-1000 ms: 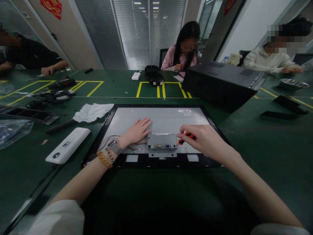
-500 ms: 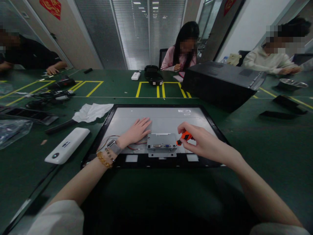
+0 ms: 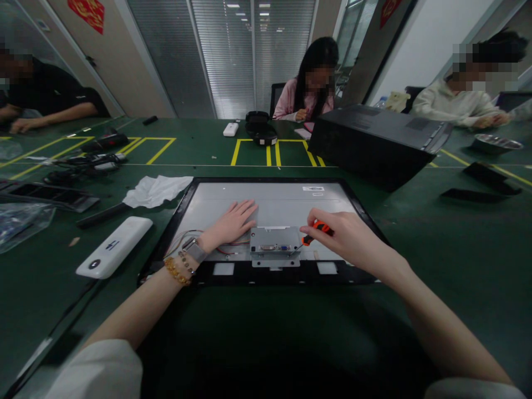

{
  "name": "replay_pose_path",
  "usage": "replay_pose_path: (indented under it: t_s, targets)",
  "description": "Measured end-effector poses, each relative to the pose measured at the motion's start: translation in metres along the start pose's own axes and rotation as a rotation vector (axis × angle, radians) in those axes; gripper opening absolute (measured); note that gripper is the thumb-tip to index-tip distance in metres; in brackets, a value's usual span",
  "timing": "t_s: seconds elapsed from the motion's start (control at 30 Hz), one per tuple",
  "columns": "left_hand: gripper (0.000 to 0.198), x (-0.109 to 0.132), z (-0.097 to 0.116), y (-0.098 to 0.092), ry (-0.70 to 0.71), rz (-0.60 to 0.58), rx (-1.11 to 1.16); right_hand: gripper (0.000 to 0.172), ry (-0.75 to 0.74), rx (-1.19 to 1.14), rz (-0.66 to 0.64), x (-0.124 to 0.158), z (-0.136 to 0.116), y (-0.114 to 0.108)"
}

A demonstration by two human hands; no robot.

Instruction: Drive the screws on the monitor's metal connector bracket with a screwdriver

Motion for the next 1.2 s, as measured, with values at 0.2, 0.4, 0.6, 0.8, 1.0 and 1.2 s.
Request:
replay_pose_path:
  t_s: [0.2,0.4,0.6,0.8,1.0,1.2]
  targets:
    - [0.055,0.0,-0.001,0.001,0.007,0.009,0.018,0.017,-0.026,-0.084,-0.029,0.001,-0.001,0.003]
    - [0.055,0.0,-0.002,0.003,0.009,0.018,0.023,0.019,-0.048,-0.221,-0.083,0.005,-0.002,0.003]
    - [0.056,-0.002,-0.003,0.005,0.003,0.01,0.013,0.008,-0.061,-0.259,-0.109,0.005,-0.004,0.0]
    - [0.055,-0.001,-0.002,0.004,0.008,0.024,-0.003,0.003,-0.085,-0.3,-0.119,0.003,-0.008,-0.003]
    - [0.055,0.0,-0.001,0.002,0.005,0.016,-0.016,0.01,-0.166,-0.273,-0.117,0.006,-0.012,-0.004]
    - [0.055,0.0,-0.001,0.002,0.005,0.021,-0.011,0.011,-0.173,-0.242,-0.078,0.004,-0.013,-0.006]
Point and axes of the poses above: each hand's wrist, its own x-axis away from the middle knuckle, its own y-axis out of the palm, z = x × y, the point moved 5 cm from there along -x, towards the middle knuckle, and after that the axes turned 9 degrees about -z, right-handed, at the moved point
